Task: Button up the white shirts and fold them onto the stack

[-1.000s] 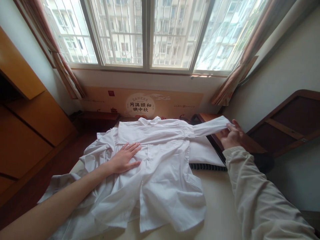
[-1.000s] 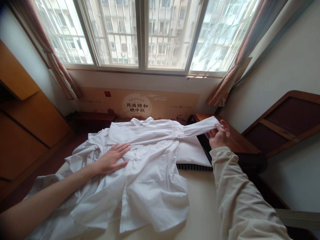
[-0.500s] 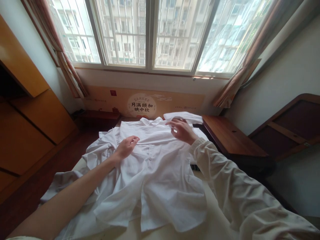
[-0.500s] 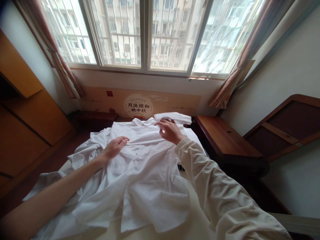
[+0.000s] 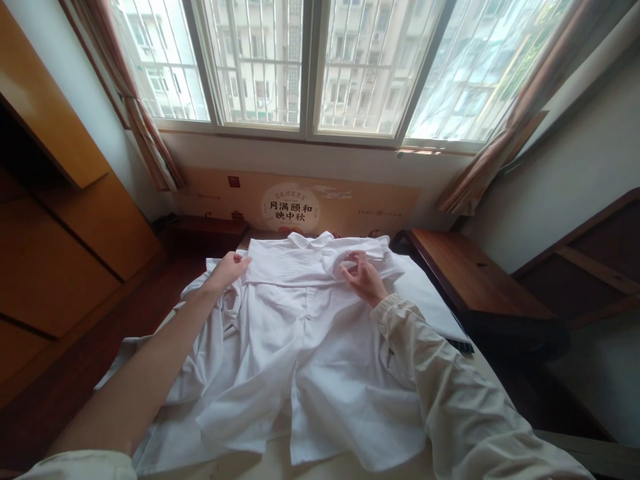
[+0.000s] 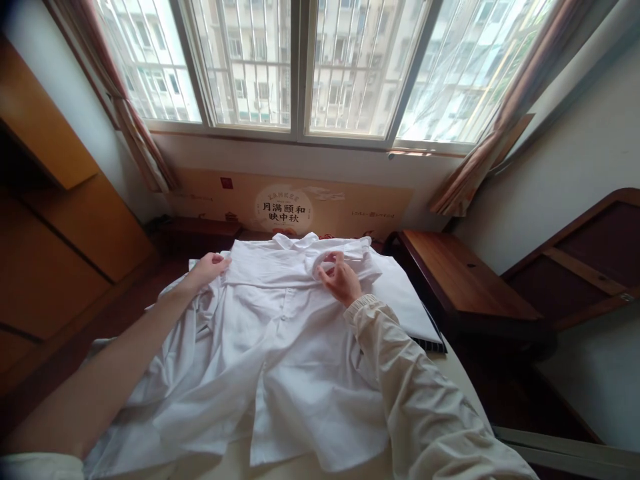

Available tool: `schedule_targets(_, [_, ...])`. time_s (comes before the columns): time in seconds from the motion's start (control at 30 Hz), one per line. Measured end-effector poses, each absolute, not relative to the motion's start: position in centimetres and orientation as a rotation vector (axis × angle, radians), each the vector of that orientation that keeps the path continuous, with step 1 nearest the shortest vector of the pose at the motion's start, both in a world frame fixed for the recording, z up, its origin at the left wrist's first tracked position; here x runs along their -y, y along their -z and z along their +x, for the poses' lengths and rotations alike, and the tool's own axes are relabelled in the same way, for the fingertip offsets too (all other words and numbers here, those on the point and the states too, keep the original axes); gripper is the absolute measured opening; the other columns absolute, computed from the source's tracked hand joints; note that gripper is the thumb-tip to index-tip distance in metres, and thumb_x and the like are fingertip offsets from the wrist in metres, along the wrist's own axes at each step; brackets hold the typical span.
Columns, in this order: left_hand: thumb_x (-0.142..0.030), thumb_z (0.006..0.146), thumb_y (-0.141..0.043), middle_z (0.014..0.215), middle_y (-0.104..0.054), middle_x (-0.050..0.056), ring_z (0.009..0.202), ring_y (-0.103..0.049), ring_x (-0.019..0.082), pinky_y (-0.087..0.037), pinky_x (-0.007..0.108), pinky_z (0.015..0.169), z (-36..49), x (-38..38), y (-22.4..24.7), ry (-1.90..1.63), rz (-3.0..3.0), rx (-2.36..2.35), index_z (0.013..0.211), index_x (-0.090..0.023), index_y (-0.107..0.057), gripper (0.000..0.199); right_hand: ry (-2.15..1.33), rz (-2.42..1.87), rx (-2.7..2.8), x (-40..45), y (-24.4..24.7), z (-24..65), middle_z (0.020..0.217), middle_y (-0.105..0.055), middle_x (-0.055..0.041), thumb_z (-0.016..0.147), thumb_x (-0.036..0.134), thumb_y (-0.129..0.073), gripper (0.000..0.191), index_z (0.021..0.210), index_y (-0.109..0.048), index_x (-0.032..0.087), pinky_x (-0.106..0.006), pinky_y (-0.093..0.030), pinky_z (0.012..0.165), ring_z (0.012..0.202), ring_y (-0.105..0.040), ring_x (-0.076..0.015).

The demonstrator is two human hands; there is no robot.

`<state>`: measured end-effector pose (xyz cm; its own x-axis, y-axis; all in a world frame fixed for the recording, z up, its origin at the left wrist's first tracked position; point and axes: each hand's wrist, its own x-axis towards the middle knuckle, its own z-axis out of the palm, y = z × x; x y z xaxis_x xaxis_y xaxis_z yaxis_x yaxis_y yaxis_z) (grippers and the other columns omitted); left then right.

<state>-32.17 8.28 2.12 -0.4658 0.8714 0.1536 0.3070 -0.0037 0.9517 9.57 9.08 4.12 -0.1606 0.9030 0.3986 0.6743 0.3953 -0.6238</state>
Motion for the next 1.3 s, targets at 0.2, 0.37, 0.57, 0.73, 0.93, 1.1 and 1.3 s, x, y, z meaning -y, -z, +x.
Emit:
schedule_targets(0.2, [-0.027,0.069,-0.089,0.123,-0.070,0.014,0.115,-0.068,0.035,-0.052,0.047,0.108,-28.0,-7.9,-2.8,-1.254,1.815,-2.118,0.104,-0.023,-0.067,0.041,-0.320,-1.307,1.928,-9.1,-2.0,9.0,0.155,-0.062,-0.0162,0.090,0.033,-0.070,0.064,0.151,-0.052,0.024,-0.045,-0.062,0.090,0.078,-0.074,-0.0231])
schedule_targets(0.37, [-0.058,0.096,-0.066,0.119,-0.074,0.011,0.105,-0.073,0.029,-0.057,0.041,0.096,-21.9,-7.8,-4.3,-1.119,1.945,-1.707,0.112,-0.022,-0.066,0.039,-0.182,-1.106,2.300,-8.8,-1.7,8.4,0.153,-0.064,-0.0133,0.092,0.014,-0.062,0.057,0.148,-0.061,0.023,-0.046,-0.055,0.108,0.119,-0.071,-0.0302])
schedule_targets(0.57, [-0.069,0.079,-0.082,0.114,-0.077,0.011,0.093,-0.075,0.028,-0.056,0.034,0.078,-15.7,-8.8,-3.2,-0.897,1.971,-1.588,0.117,-0.023,-0.066,0.062,-0.097,-0.942,2.617,-8.3,-1.9,8.0,0.160,-0.059,-0.0095,0.088,0.003,-0.059,0.068,0.151,-0.063,0.027,-0.051,-0.047,0.118,0.136,-0.062,-0.0306])
schedule_targets(0.73, [-0.034,0.093,-0.070,0.098,-0.077,0.007,0.088,-0.075,0.024,-0.055,0.033,0.078,-15.3,-10.0,-1.6,-1.045,1.792,-1.690,0.107,-0.022,-0.064,0.019,-0.053,-1.031,2.500,-8.0,-4.0,10.5,0.153,-0.065,-0.0059,0.091,0.012,-0.062,0.055,0.142,-0.069,0.031,-0.052,-0.046,0.119,0.136,-0.061,-0.0303])
schedule_targets(0.93, [-0.025,0.096,-0.063,0.104,-0.069,0.004,0.063,-0.070,0.014,-0.057,0.029,0.064,-18.4,-9.7,-1.7,-1.450,1.376,-1.678,0.103,-0.022,-0.056,0.010,0.199,-1.429,1.993,-8.7,-5.8,17.2,0.164,-0.049,-0.0177,0.079,0.024,-0.074,0.080,0.156,-0.051,0.017,-0.054,-0.039,0.124,0.149,-0.047,-0.0390])
schedule_targets(1.1, [-0.025,0.095,-0.069,0.101,-0.062,0.003,0.070,-0.070,0.012,-0.065,0.029,0.067,-20.2,-9.3,-2.0,-1.695,0.899,-1.568,0.100,-0.022,-0.049,0.020,0.061,-1.634,1.898,-9.2,-3.9,19.0,0.134,-0.070,-0.0139,0.087,0.037,-0.069,0.055,0.139,-0.064,0.022,-0.049,-0.054,0.102,0.115,-0.067,-0.0344])
schedule_targets(1.3, [-0.020,0.098,-0.057,0.111,-0.064,0.009,0.091,-0.074,0.019,-0.067,0.037,0.080,-21.7,-10.0,-0.9,-1.732,0.721,-1.671,0.110,-0.024,-0.047,0.016,0.284,-1.474,2.215,-8.6,-3.9,17.1,0.110,-0.071,-0.0130,0.084,0.012,-0.062,0.049,0.130,-0.075,0.023,-0.045,-0.048,0.101,0.108,-0.064,-0.0326])
